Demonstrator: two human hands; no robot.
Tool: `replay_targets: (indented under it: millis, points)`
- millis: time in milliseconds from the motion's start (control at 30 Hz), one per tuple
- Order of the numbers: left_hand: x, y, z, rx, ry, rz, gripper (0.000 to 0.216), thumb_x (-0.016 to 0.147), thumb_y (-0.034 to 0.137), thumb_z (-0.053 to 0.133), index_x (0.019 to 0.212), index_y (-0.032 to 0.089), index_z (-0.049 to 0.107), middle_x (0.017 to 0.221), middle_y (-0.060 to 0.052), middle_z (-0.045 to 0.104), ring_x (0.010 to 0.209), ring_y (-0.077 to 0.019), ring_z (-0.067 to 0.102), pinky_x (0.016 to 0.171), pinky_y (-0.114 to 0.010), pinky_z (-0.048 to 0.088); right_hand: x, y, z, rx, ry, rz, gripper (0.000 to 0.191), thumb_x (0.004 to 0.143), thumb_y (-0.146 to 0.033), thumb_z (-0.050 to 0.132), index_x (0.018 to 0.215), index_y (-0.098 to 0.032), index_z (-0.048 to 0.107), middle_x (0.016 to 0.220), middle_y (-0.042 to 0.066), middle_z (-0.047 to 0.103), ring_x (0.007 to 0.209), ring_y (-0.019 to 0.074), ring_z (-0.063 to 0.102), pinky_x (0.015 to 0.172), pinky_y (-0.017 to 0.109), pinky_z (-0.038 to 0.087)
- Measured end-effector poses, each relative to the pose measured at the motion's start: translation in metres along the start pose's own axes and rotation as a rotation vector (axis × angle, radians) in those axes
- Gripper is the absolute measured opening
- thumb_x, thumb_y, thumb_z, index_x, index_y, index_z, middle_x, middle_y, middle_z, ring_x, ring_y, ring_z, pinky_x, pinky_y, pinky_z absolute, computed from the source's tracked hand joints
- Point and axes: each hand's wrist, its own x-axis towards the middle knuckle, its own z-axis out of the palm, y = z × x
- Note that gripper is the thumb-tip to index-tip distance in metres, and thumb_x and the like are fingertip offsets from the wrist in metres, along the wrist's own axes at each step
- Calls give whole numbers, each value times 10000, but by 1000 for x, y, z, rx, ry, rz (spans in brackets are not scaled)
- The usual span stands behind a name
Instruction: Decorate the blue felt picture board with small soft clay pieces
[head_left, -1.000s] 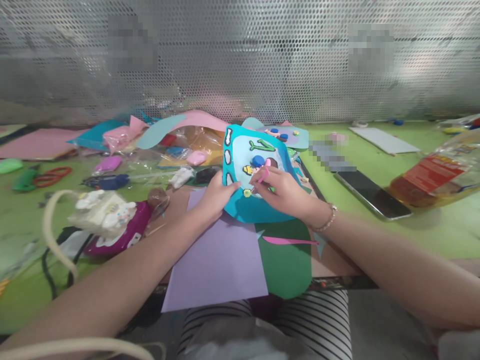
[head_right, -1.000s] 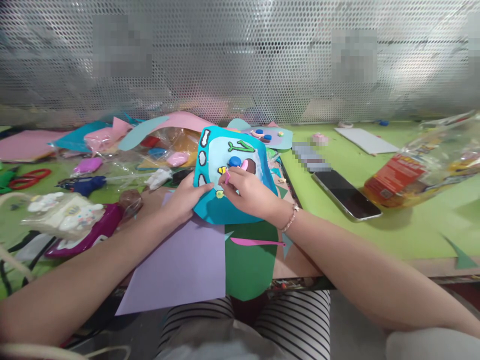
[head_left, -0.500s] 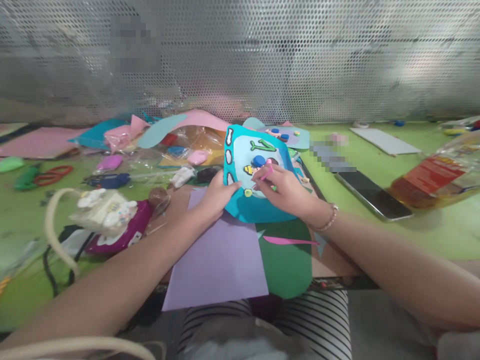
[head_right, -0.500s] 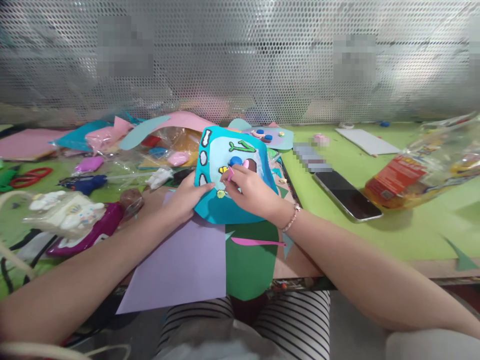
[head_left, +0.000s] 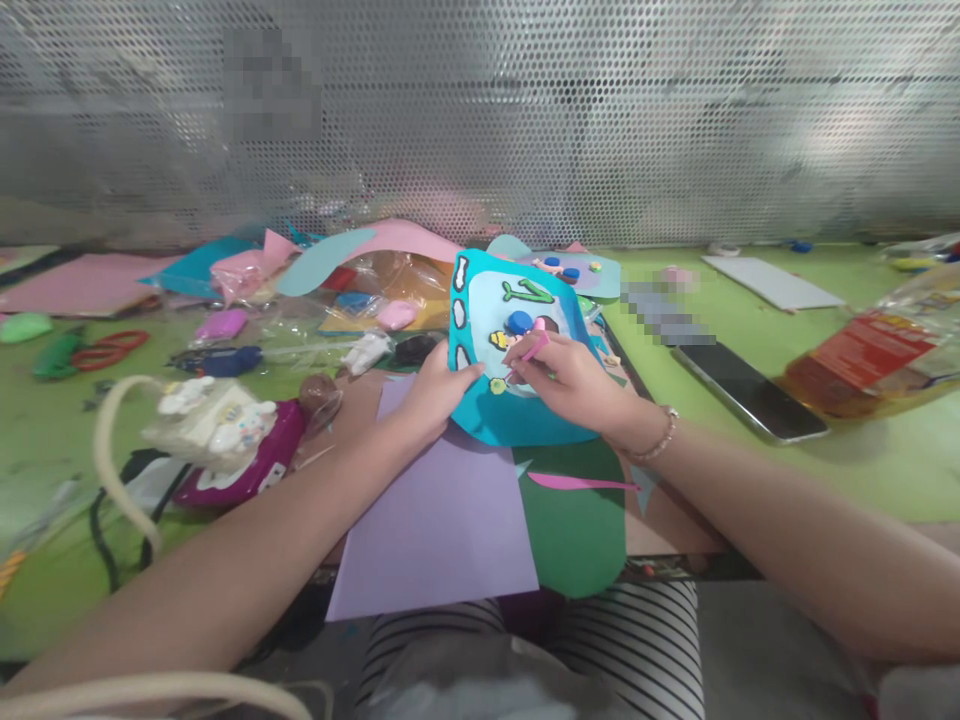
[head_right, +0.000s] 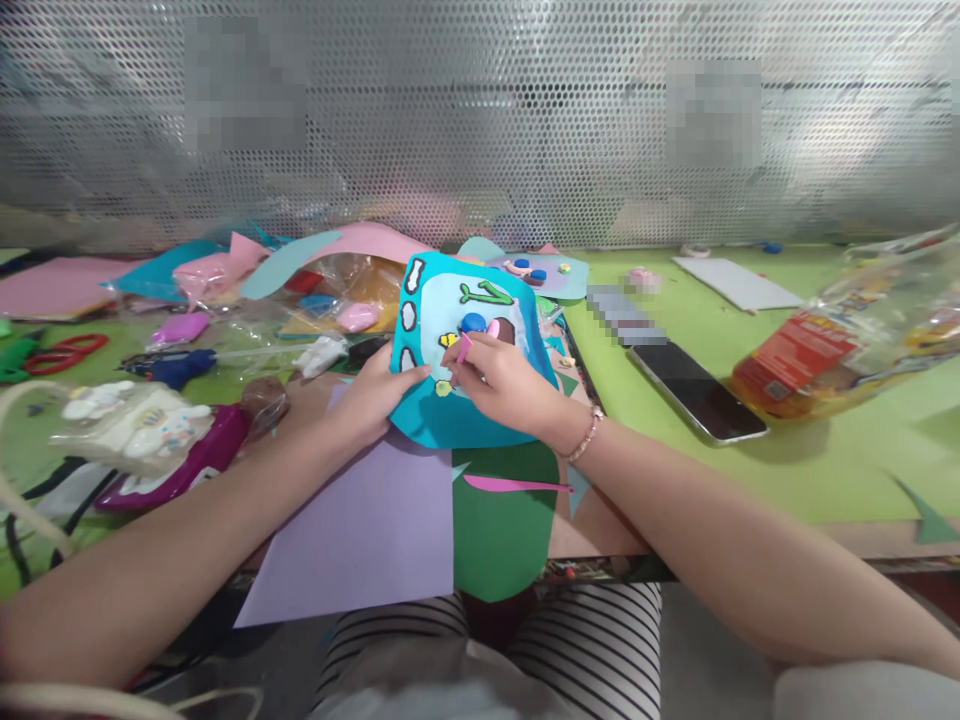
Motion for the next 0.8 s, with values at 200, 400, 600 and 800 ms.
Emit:
replay_targets:
  millis: [200,400,600,800]
  points:
    - [-2,3,1,26,8,2,400,618,192,657,1010,158,582,1002,-63,655,934,-242,596,823,-373,471,1,0,2,38,13,38,125,892,-159,421,875,-160,545,787,45,596,679,125,602,654,295,501]
    - [0,1,0,6,8,-3,416,609,200,663,1014,165,582,1007,-63,655,927,-243,600,829,-384,472,0,1,2,32,17,38,129,891,-153,418,877,-156,546,791,45,590,677,123,601,659,293,500]
    - [1,-1,-1,38,-1,16,393,617,214,656,999,164,578,1010,-69,652,949,-253,593,834,-396,468,0,0,1,28,17,45,132,894,-154,418,880,-148,549,796,47,587,678,118,602,659,279,496]
    - [-1,1,1,24,14,-3,415,607,205,657,1011,155,575,979,-65,658,913,-247,601,813,-389,476,0,0,1,29,14,43,138,896,-168,414,876,-150,549,795,50,593,683,125,602,664,295,497]
